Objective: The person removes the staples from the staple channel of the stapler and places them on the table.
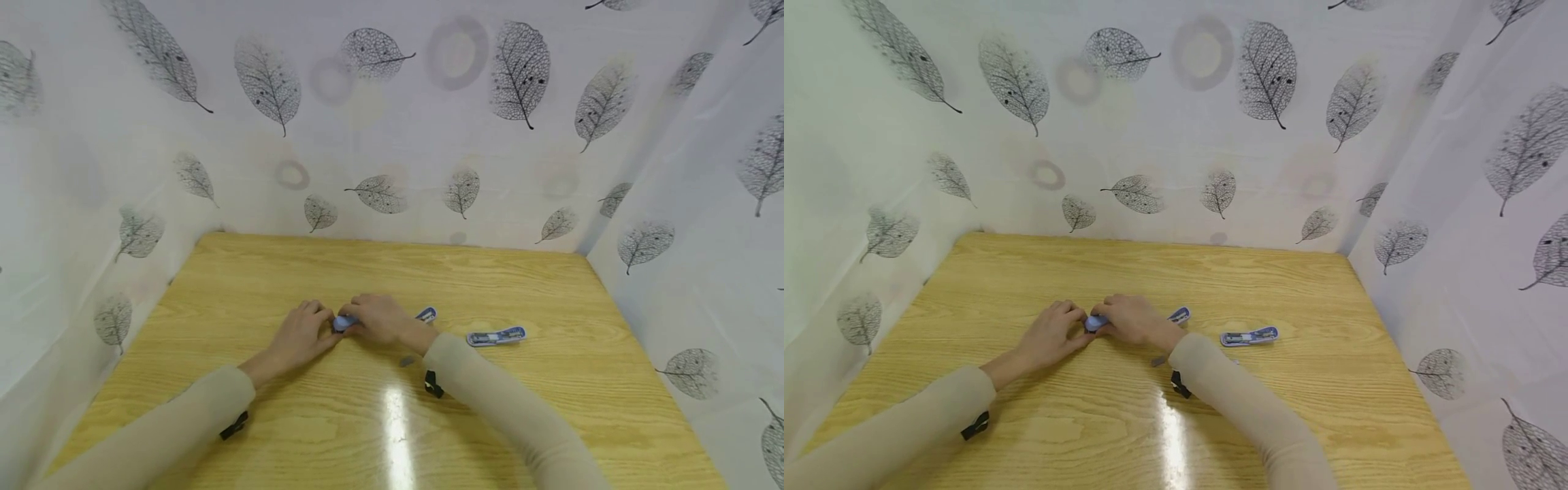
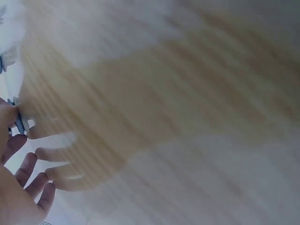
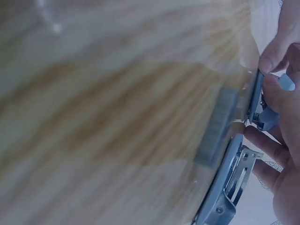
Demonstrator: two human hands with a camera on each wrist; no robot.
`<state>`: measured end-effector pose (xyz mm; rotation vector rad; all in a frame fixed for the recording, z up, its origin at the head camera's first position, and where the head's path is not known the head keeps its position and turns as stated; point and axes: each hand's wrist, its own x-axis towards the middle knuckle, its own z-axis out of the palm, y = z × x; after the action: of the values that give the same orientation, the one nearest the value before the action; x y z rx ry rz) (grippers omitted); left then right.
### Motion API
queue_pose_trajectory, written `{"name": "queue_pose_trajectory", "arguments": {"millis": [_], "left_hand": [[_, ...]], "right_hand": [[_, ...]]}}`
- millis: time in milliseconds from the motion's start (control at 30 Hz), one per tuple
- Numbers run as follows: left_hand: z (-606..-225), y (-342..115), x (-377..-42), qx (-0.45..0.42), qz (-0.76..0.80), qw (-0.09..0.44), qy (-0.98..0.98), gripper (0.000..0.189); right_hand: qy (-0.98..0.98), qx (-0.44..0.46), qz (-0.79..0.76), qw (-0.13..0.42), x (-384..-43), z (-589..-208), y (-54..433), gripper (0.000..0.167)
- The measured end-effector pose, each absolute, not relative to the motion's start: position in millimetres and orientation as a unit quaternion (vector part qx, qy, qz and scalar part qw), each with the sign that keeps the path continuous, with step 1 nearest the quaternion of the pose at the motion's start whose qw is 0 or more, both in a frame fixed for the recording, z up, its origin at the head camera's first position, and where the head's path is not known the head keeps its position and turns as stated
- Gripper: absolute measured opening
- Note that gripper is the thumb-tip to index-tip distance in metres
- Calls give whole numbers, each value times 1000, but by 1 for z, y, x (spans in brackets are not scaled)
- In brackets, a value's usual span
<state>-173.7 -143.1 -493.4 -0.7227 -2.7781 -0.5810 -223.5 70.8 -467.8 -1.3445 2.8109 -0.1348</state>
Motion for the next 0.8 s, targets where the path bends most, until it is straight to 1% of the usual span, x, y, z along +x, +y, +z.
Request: {"name": "queue_pose_trajectory", "arguments": {"millis": [167, 400, 567, 700, 800], "left_hand": [[-493, -143, -173, -243, -193, 103, -945, 27], [-492, -143, -171, -237, -196, 101, -946, 30], [-494, -143, -172, -237, -197, 99, -946, 27], [-495, -142, -172, -233, -202, 101, -946, 24], [-495, -142, -172, -229, -202, 98, -947, 24]], "right_hand": [[899, -436, -42, 8, -223, -467, 71, 41], [903, -421, -84, 27, -227, -471, 71, 37], [907, -411, -86, 23, -227, -469, 74, 41], [910, -404, -88, 7, -226, -464, 80, 44], [909, -408, -80, -17, -229, -462, 86, 44]]}}
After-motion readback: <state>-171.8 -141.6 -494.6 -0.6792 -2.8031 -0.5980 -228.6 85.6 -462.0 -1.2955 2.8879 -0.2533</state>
